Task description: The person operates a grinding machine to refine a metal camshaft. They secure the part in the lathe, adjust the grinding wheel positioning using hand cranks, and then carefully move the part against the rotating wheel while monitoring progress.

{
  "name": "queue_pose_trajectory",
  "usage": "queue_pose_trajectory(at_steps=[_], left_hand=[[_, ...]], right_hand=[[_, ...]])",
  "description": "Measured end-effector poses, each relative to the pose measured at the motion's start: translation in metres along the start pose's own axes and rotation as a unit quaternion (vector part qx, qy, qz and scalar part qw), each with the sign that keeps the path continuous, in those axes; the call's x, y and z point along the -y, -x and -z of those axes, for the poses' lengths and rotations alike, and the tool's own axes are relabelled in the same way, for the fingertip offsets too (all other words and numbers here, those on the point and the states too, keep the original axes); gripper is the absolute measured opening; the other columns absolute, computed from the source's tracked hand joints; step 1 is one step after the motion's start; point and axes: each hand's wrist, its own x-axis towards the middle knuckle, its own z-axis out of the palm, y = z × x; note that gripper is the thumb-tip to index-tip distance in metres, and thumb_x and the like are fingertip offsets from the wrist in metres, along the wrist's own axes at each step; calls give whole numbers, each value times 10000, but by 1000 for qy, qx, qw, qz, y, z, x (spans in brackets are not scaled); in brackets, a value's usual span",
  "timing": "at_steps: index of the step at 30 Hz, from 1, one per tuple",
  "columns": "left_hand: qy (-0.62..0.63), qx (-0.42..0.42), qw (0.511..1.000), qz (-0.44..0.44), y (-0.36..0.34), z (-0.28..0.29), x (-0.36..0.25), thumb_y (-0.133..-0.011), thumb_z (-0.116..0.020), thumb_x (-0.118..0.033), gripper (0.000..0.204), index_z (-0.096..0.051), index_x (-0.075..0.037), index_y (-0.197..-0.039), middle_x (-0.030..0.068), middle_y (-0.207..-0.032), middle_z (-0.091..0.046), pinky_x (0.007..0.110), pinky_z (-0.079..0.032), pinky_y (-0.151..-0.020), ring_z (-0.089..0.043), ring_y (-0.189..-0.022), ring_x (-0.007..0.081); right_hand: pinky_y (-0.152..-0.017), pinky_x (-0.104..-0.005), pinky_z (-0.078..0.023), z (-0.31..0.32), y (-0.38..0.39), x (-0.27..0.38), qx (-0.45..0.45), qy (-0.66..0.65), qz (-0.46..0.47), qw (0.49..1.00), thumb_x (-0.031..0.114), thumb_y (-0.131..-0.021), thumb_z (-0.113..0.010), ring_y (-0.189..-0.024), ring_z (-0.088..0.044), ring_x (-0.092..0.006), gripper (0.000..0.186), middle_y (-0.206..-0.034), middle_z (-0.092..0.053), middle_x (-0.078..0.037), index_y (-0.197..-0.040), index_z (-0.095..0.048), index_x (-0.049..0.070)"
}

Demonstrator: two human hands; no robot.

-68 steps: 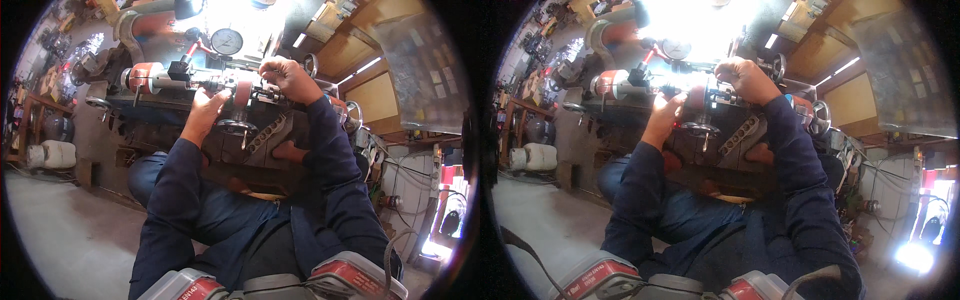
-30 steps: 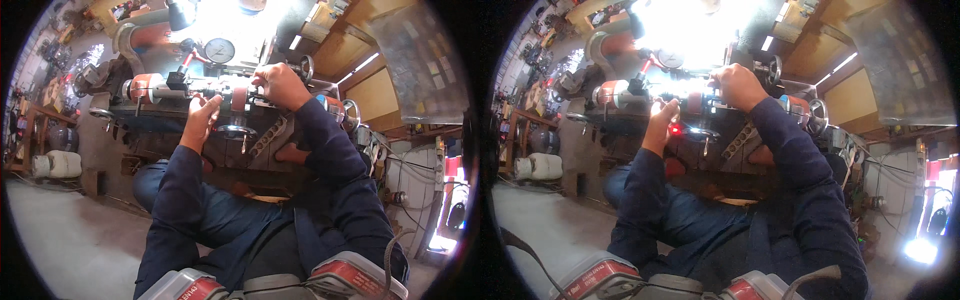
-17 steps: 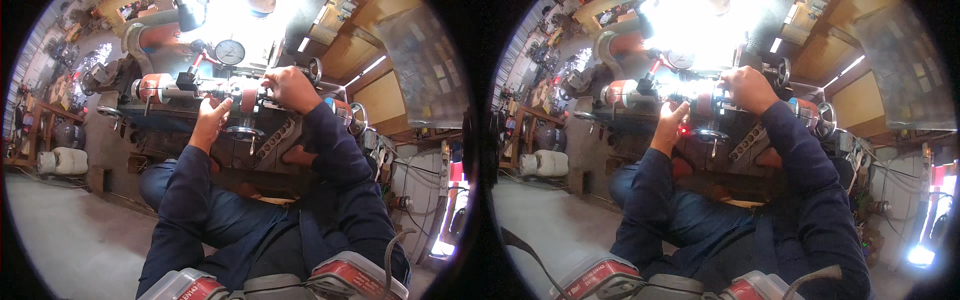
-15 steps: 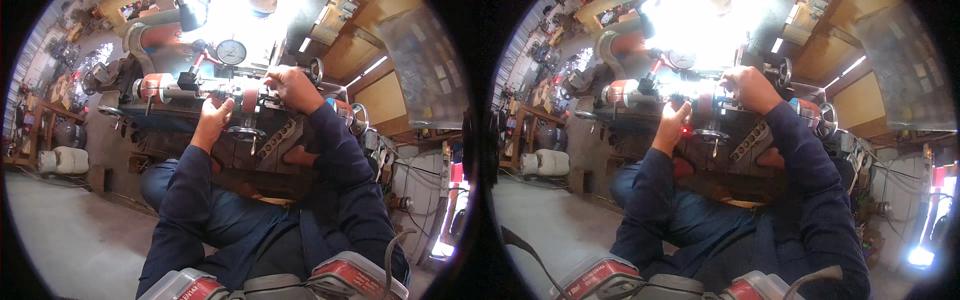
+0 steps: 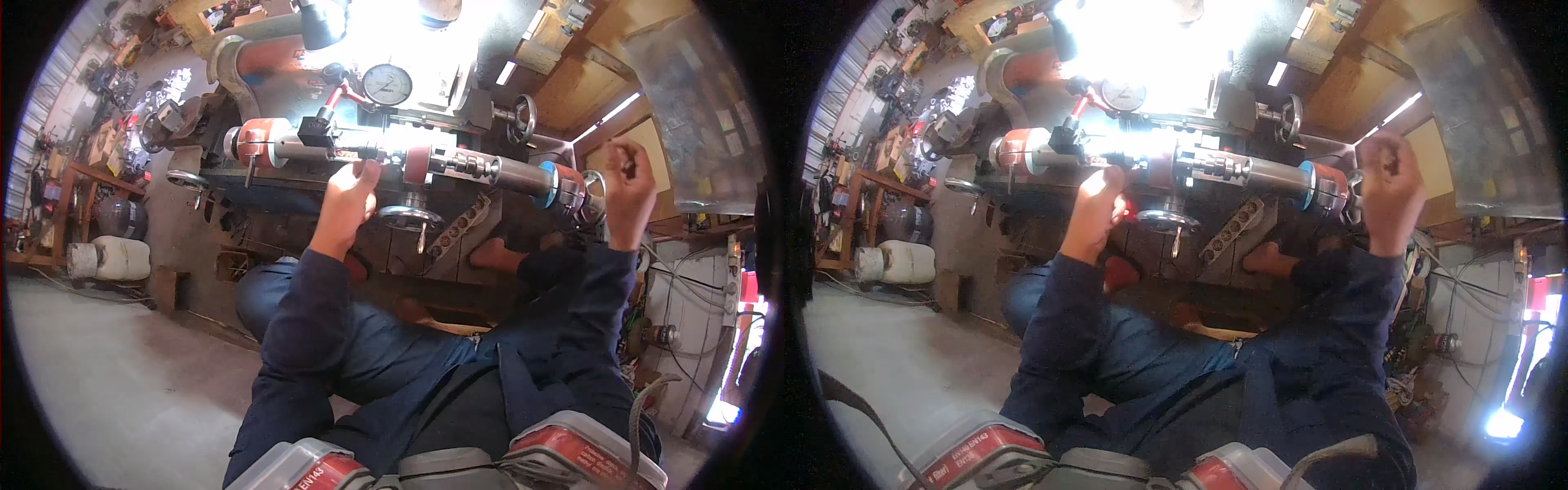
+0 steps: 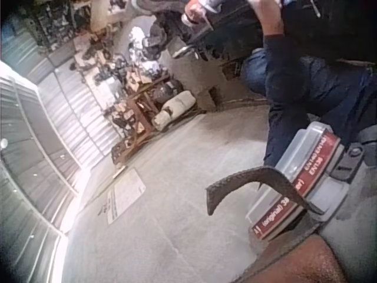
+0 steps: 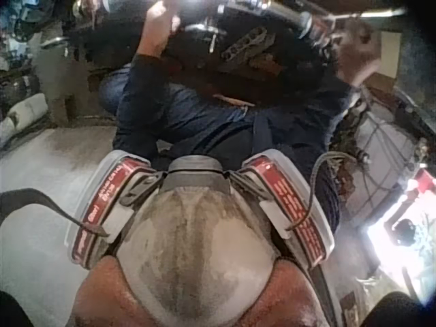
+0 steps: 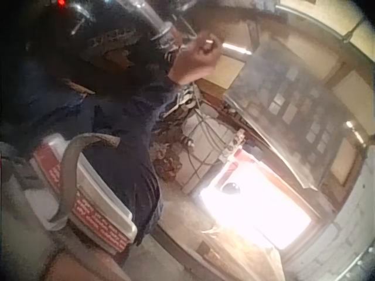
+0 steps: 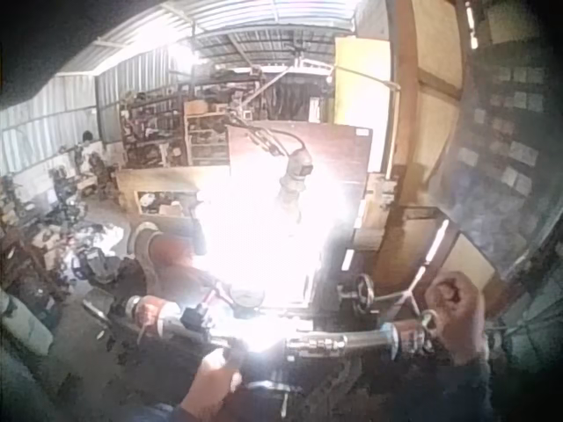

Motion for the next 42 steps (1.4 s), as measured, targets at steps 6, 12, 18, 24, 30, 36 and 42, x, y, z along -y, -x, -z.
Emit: queue_pose_trajectory(at_steps=[6, 12, 18, 24, 30, 36, 42], left_hand=[[180, 63, 981, 27, 13, 17, -11, -952, -527, -545, 671, -515, 80, -1198, 247, -1193, -635, 172, -279, -400, -359, -455, 17], [249, 86, 964, 10, 16, 18, -20, -979, -543, -457, 514, -528, 11, -1189, 221, -1124, -656, 150, -289, -391, -371, -475, 13], [154, 79, 983, 67, 14, 15, -19, -986, -569, -331, 411, -532, 29, -1182, 217, -1064, -648, 145, -316, -409, -398, -492, 29], [141, 75, 983, 85, 9, 16, -14, -984, -573, -304, 377, -540, 24, -1167, 221, -1086, -637, 144, -309, -397, -405, -494, 25], [124, 53, 986, 97, 10, 12, -19, -983, -582, -288, 334, -550, 0, -1148, 197, -1124, -637, 144, -303, -396, -415, -497, 17], [129, 41, 986, 94, 6, 10, -15, -993, -566, -271, 327, -519, 10, -1154, 192, -1169, -631, 146, -304, -393, -413, -496, 9], [153, 39, 984, 86, 1, 11, -10, -963, -596, -211, 407, -484, 61, -1245, 164, -1160, -638, 136, -282, -380, -410, -485, -11]], right_hand=[[-801, -318, -505, 39, 5, -79, 69, 202, -81, 974, 275, -904, -669, -854, -662, -187, 257, -927, -697, -99, -1057, -698, 70], [-876, -362, -493, 23, 38, -187, 229, 53, -122, 964, 251, -869, -683, -990, -657, -234, 369, -1029, -703, -170, -1155, -658, 20], [-779, -339, -501, -1, 48, -183, 163, -84, -173, 968, 230, -894, -645, -876, -658, -181, 307, -945, -720, -106, -1117, -676, 21], [-735, -366, -492, 40, 66, -265, 254, 197, 8, 947, 162, -894, -630, -816, -647, -186, 198, -866, -702, -96, -971, -665, -16], [-769, -323, -479, 65, 57, -160, 310, 68, -129, 940, 97, -904, -633, -843, -608, -149, 166, -877, -682, -64, -1013, -670, -23], [-862, -307, -478, 76, 32, -125, 272, 81, -156, 946, 150, -947, -616, -933, -635, -161, 219, -978, -713, -105, -1056, -686, -26], [-848, -292, -483, 38, 12, -156, 139, -18, -145, 980, 194, -963, -600, -910, -628, -142, 246, -956, -708, -72, -1067, -693, -9]])
